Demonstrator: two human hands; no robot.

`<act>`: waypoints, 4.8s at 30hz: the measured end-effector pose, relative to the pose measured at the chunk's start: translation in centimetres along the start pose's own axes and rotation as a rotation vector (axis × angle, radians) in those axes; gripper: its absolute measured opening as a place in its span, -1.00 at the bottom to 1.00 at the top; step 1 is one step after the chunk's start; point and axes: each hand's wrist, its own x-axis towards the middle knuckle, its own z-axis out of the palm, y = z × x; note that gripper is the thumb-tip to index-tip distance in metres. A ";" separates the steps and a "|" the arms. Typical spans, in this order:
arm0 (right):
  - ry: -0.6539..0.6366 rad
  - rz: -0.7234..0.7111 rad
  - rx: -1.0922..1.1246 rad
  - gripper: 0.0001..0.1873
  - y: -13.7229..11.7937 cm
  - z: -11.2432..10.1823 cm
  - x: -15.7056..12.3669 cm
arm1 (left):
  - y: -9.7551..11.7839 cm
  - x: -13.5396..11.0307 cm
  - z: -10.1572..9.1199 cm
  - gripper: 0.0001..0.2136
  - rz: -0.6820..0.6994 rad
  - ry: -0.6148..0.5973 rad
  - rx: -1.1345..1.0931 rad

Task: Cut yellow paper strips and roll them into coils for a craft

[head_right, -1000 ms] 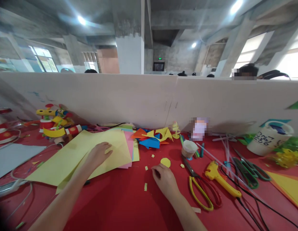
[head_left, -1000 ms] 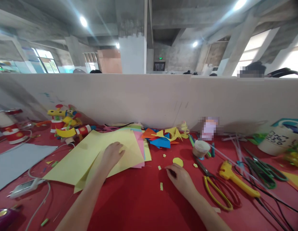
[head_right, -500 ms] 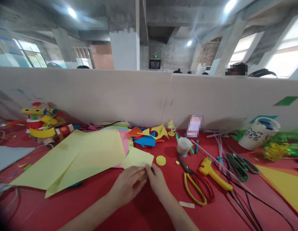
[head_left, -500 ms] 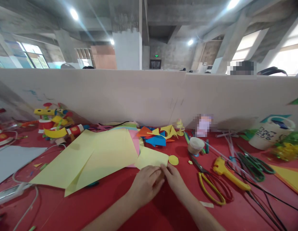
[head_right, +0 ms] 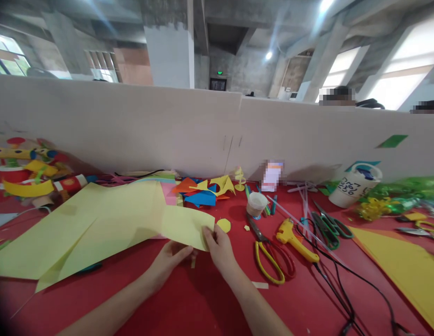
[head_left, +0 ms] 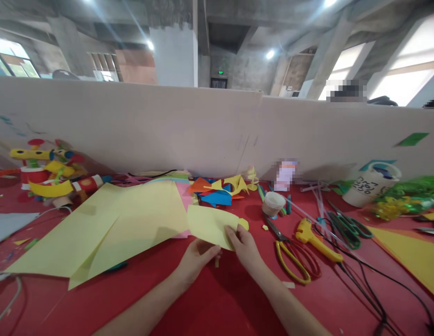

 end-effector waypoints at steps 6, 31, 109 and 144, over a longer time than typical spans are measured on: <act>0.011 0.023 -0.029 -0.59 -0.2 -0.2 -0.2 | -0.3 -0.1 0.2 -0.76 -0.021 0.055 -0.012; -0.093 0.070 0.150 -0.69 0.1 0.5 -0.3 | 1.0 0.7 -0.2 -0.66 -0.013 0.177 -0.332; -0.087 0.059 0.148 -0.76 0.0 0.5 -0.3 | 0.8 0.1 0.0 -0.74 0.066 0.268 -0.039; 0.031 0.116 0.183 -0.68 0.1 0.0 0.2 | 0.3 0.0 -0.4 -0.68 0.090 0.294 0.100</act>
